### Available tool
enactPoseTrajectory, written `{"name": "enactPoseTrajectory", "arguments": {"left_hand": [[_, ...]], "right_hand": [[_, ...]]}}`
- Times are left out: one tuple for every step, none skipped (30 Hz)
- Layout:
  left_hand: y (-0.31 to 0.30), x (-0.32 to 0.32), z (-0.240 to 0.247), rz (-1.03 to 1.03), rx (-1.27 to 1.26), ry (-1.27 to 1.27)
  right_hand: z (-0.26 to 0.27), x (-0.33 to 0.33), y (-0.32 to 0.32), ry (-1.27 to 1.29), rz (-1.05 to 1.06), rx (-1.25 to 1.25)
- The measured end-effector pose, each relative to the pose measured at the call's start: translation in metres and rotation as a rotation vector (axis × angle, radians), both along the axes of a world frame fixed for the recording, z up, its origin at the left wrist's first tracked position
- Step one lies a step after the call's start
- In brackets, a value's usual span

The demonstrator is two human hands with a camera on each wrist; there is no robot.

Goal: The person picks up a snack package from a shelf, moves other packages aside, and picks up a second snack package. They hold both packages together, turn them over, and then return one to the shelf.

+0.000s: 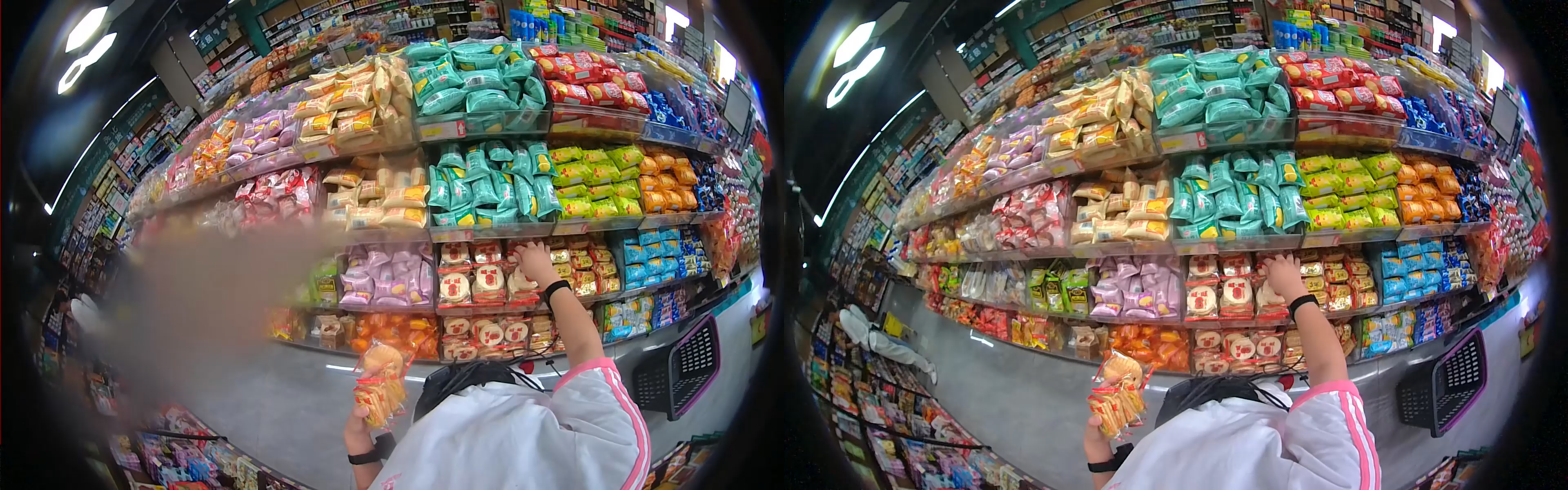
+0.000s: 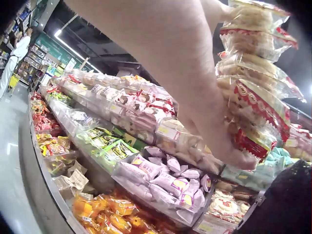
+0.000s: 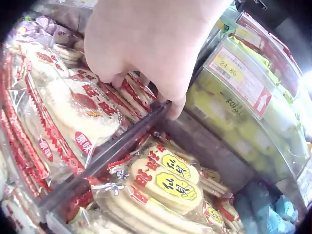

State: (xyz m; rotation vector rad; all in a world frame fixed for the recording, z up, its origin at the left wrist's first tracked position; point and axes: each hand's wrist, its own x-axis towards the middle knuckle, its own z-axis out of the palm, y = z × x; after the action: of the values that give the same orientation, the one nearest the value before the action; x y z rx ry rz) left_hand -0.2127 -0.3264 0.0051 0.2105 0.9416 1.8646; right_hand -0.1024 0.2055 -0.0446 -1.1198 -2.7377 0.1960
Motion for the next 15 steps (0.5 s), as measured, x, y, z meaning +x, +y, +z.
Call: {"name": "enactPoseTrajectory", "arguments": {"left_hand": [[-0.001, 0.0, 0.0, 0.004, 0.0, 0.001], [-0.001, 0.0, -0.001, 0.005, -0.001, 0.004], [-0.002, 0.0, -0.001, 0.01, 0.001, 0.009], [-0.002, 0.0, 0.0, 0.012, -0.001, 0.01], [-0.002, 0.0, 0.0, 0.013, 0.002, 0.012], [-0.002, 0.0, 0.0, 0.014, 0.002, 0.012], [0.0, -0.001, 0.001, 0.013, 0.005, 0.016], [0.001, -0.001, 0.003, 0.013, 0.01, 0.016], [0.004, -0.001, 0.004, 0.011, 0.013, 0.023], [0.006, -0.001, 0.007, 0.009, 0.022, 0.026], [0.008, -0.001, 0.01, 0.007, 0.026, 0.031], [0.01, -0.001, 0.012, 0.005, 0.032, 0.032], [0.011, -0.001, 0.013, 0.005, 0.037, 0.034], [0.012, 0.0, 0.014, 0.006, 0.039, 0.034], [0.011, 0.0, 0.013, 0.008, 0.037, 0.033]], "right_hand": [[0.001, -0.002, -0.003, -0.012, 0.004, 0.058], [0.002, -0.004, -0.006, -0.023, 0.007, 0.117], [0.005, -0.007, -0.009, -0.033, 0.01, 0.178], [0.005, -0.012, -0.012, -0.031, 0.029, 0.216], [0.004, -0.018, -0.017, -0.029, 0.048, 0.255], [0.004, -0.023, -0.024, -0.029, 0.066, 0.294], [0.013, -0.025, -0.035, 0.026, 0.143, 0.304], [0.01, -0.03, -0.038, 0.076, 0.225, 0.251], [0.004, -0.035, -0.039, 0.126, 0.307, 0.196], [-0.002, -0.04, -0.04, 0.136, 0.31, 0.254], [-0.008, -0.045, -0.041, 0.148, 0.313, 0.312], [-0.009, -0.049, -0.043, 0.16, 0.318, 0.37], [-0.009, -0.051, -0.043, 0.121, 0.293, 0.322], [-0.008, -0.052, -0.043, 0.081, 0.269, 0.275], [-0.007, -0.054, -0.044, 0.042, 0.245, 0.228]]}}
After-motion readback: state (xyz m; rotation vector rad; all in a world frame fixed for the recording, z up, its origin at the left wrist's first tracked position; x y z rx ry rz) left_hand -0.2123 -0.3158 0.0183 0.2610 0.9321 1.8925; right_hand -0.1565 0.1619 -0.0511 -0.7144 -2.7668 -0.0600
